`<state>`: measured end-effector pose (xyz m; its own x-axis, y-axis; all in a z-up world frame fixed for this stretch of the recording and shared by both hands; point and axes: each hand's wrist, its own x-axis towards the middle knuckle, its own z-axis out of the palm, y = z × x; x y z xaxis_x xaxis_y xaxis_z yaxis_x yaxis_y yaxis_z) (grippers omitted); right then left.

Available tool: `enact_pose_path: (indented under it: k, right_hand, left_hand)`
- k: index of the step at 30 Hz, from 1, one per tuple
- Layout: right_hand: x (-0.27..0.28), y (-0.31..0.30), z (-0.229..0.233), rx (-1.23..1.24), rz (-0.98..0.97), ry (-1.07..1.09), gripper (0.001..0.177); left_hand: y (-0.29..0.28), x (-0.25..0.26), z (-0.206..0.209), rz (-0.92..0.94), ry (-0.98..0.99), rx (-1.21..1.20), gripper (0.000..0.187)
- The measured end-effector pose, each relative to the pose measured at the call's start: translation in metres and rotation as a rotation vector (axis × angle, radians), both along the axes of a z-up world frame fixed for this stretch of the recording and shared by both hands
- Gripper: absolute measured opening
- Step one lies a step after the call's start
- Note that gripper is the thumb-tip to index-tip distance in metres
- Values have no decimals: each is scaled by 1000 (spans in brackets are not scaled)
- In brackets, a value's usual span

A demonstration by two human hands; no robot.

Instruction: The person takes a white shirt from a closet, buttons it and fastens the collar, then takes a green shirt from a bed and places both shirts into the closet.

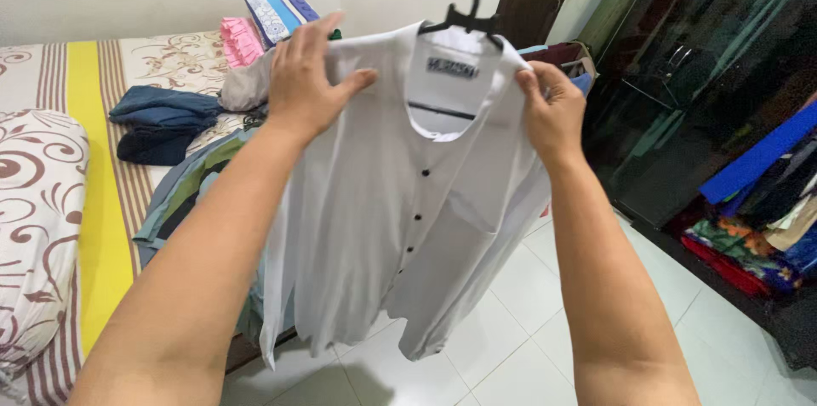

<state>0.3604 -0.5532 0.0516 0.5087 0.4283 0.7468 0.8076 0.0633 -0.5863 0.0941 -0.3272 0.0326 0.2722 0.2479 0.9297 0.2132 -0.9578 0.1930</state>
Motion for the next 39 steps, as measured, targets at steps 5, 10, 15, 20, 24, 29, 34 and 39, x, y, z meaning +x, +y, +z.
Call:
enact_pose_path:
  k: [5,10,15,20,24,29,34,39]
  right_hand:
    - [16,-12,-3,71,9,-31,24]
    - [32,-23,-14,21,-65,-16,24]
    - [47,-31,-27,31,-71,-27,25]
    - [58,-37,-30,85,-41,18,28]
    - [65,-43,-30,122,11,-48,27]
    - [62,-49,-33,107,21,-10,23]
    - [62,-60,-34,61,20,4,20]
    - [69,-70,-42,24,5,-25,20]
  left_hand:
    - [40,-23,-31,-243,273,-502,112]
    - [65,-35,-46,-136,375,-697,74]
    - [68,-35,-45,-8,160,-605,37]
    - [61,-18,-38,-174,241,-655,47]
    - [38,-4,-28,-421,217,-709,54]
    - [5,14,-14,-331,223,-418,48]
    - [-25,24,5,-282,351,-484,36]
    - [-46,41,11,-334,465,-438,33]
